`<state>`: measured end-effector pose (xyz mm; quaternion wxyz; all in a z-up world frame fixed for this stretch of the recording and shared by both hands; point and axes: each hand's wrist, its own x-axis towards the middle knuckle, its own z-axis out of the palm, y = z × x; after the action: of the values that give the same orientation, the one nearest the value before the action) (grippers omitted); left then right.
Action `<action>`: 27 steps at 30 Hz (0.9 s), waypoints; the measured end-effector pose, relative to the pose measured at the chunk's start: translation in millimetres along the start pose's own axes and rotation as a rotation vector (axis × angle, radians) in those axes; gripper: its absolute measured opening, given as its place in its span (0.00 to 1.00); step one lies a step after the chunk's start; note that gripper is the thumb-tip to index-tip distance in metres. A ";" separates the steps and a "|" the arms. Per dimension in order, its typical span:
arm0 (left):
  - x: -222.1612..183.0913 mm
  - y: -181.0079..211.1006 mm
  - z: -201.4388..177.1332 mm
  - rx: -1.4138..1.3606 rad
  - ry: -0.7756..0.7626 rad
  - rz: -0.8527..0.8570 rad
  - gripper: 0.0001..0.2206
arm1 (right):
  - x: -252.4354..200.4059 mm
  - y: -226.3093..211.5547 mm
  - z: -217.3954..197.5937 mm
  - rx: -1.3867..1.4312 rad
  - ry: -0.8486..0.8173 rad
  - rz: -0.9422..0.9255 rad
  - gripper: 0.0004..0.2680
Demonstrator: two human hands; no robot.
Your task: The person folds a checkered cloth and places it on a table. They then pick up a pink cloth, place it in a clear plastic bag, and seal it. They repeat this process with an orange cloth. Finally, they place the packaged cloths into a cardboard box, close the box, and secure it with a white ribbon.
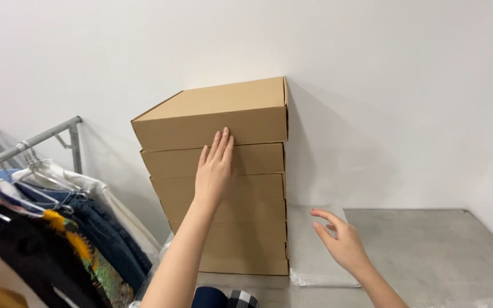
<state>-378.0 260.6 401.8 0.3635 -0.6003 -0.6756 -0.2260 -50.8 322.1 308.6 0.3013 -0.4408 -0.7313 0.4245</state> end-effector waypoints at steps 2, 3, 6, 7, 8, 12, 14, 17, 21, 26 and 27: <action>8.2 -18.2 16.3 0.234 0.218 0.117 0.32 | 10.9 0.3 3.2 0.060 0.071 0.008 0.13; 11.2 -22.6 14.6 0.220 0.216 0.129 0.32 | 13.4 -5.0 4.4 0.062 0.084 0.020 0.13; 22.1 -34.2 3.3 0.302 0.271 0.172 0.33 | 20.1 -17.9 10.9 0.051 0.112 0.113 0.13; 28.8 -35.9 -4.7 0.336 0.321 0.174 0.32 | 23.1 -21.1 12.8 0.076 0.122 0.117 0.13; 35.4 -37.1 -13.6 0.370 0.372 0.174 0.31 | 25.2 -24.5 14.1 0.101 0.133 0.122 0.12; 59.6 -59.7 -10.6 0.287 0.190 0.021 0.44 | 40.6 -13.7 22.0 0.141 0.179 -0.004 0.11; 62.9 -68.5 -7.7 0.264 0.244 -0.037 0.57 | 30.0 -29.9 18.6 0.189 0.186 0.069 0.11; 59.9 -74.2 -0.5 0.278 0.423 -0.002 0.38 | 25.4 -30.5 14.5 0.252 0.213 0.068 0.12; 59.3 -54.7 -11.5 0.232 0.452 0.014 0.33 | 25.8 -20.7 4.7 0.272 0.212 0.054 0.12; 43.3 -2.9 -56.6 0.132 0.600 0.056 0.31 | -12.9 -41.7 -15.9 0.498 0.174 0.058 0.14; 38.1 7.2 -66.2 0.139 0.596 0.056 0.31 | -21.5 -42.6 -21.9 0.501 0.165 0.059 0.14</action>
<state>-357.1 237.4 471.9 0.5919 -0.4995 -0.5365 -0.3351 -40.2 299.8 355.0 0.4471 -0.4068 -0.5632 0.5634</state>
